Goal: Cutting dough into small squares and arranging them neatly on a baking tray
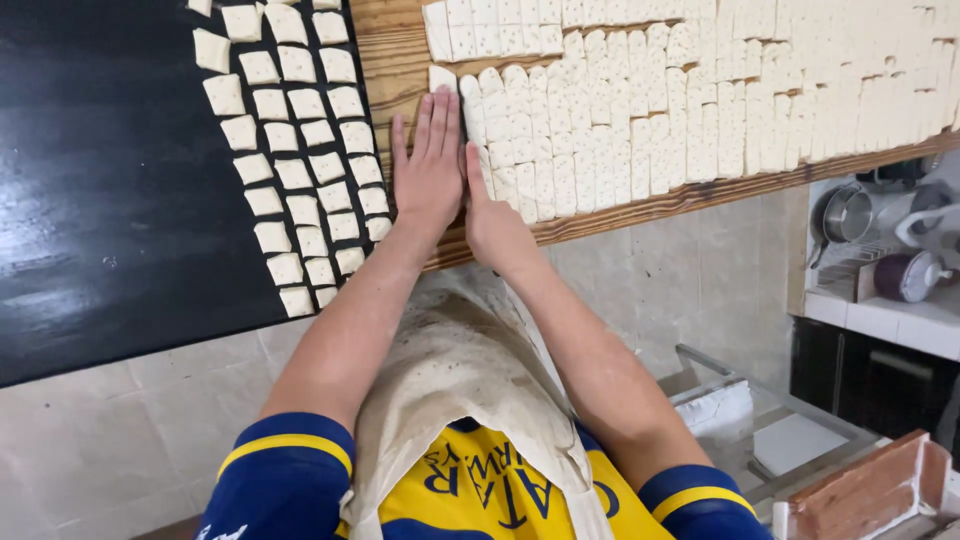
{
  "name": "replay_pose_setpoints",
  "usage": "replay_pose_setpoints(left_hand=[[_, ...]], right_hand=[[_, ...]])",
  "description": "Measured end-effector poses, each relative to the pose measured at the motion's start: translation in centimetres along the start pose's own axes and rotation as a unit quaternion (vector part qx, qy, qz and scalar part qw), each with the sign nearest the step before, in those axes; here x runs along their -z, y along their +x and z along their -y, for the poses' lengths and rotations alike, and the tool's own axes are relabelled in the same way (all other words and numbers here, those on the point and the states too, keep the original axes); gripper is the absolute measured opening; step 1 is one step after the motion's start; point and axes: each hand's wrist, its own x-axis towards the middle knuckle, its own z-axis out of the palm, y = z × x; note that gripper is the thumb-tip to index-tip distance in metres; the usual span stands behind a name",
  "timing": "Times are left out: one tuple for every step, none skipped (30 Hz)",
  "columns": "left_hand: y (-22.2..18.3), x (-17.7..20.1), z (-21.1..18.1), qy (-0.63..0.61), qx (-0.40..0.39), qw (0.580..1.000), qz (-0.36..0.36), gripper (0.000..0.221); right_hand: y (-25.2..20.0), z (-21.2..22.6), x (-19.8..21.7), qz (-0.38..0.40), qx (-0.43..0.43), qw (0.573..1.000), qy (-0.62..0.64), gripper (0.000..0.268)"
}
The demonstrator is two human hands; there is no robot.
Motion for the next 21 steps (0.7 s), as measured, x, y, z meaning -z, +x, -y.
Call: replay_pose_setpoints(left_hand=[[0.1,-0.4,-0.3,0.008,0.017,1.0,-0.007,0.061],[0.6,-0.3,-0.4,0.01,0.011,1.0,-0.007,0.061],[0.4,-0.4,-0.4,0.005,0.02,1.0,-0.015,0.06],[0.2,-0.5,-0.4,0.001,0.03,0.999,-0.023,0.059],[-0.1,-0.4,-0.3,0.005,0.028,0.999,-0.02,0.059],[-0.4,-0.3,-0.3,0.0,0.039,0.999,-0.013,0.059],[0.3,0.0,-0.7,-0.005,0.042,0.999,-0.013,0.06],[0.6,-0.3,-0.5,-0.002,0.033,0.999,-0.017,0.06],[0.5,-0.7,-0.3,-0.006,0.025,0.999,-0.037,0.06],[0.3,-1.1,-0.1,-0.01,0.018,0.998,-0.056,0.06],[0.1,-1.2,0.0,-0.007,0.019,0.998,-0.055,0.06],[-0.1,-1.2,0.0,-0.009,0.016,0.998,-0.054,0.059],[0.3,-1.0,0.0,-0.008,0.008,0.998,-0.057,0.058],[0.5,-0.8,0.2,-0.003,0.003,0.998,-0.06,0.058],[0.5,-0.8,0.2,-0.014,0.002,0.999,-0.047,0.058],[0.5,-0.8,0.2,-0.025,0.002,0.999,-0.034,0.058],[-0.1,0.3,0.0,-0.024,0.0,0.999,-0.035,0.058],[-0.6,1.4,-0.1,-0.062,-0.009,0.998,-0.029,0.058],[-0.8,2.6,-0.2,-0.099,-0.019,0.995,-0.024,0.058],[-1.3,2.8,0.0,-0.098,-0.021,0.995,-0.026,0.058],[-2.1,2.9,0.3,-0.138,-0.054,0.986,-0.076,0.056]], right_hand=[[0.0,-0.4,0.1,-0.008,0.013,1.0,0.013,0.073],[-1.0,0.3,1.3,-0.012,0.01,1.0,0.017,0.073],[-2.3,0.8,2.2,0.027,-0.008,1.0,0.012,0.074],[-3.5,1.4,3.2,0.067,-0.025,0.997,0.007,0.075],[-4.6,0.2,1.3,0.068,-0.025,0.997,0.012,0.075],[-5.8,-1.0,-0.6,0.055,0.001,0.998,0.014,0.08],[-6.5,-2.3,-1.9,0.031,0.026,0.999,0.016,0.086],[-5.4,-3.5,-4.7,0.021,0.025,0.999,0.02,0.086],[-4.5,-4.9,-7.3,-0.064,0.054,0.995,-0.05,0.082],[-3.5,-6.4,-10.1,-0.149,0.083,0.978,-0.119,0.08],[-4.0,-4.9,-8.2,-0.148,0.085,0.978,-0.117,0.08],[-4.5,-3.5,-6.4,-0.096,0.043,0.994,-0.039,0.076],[-4.6,-1.9,-4.3,-0.049,0.001,0.998,0.042,0.073],[-3.8,-2.3,-3.9,-0.054,0.003,0.997,0.047,0.073],[-3.3,-2.9,-3.5,-0.055,0.027,0.997,0.052,0.076],[-2.7,-3.4,-3.2,-0.056,0.051,0.996,0.057,0.08],[-4.4,-2.6,-2.0,-0.057,0.051,0.995,0.058,0.08],[-5.9,-1.7,-0.8,-0.029,0.023,0.999,0.011,0.079],[-7.2,-0.8,0.6,-0.002,-0.005,0.999,-0.037,0.079],[-8.1,-1.4,0.7,-0.005,-0.004,0.999,-0.036,0.079],[-9.1,-2.1,0.8,-0.039,0.018,0.999,-0.005,0.076]])
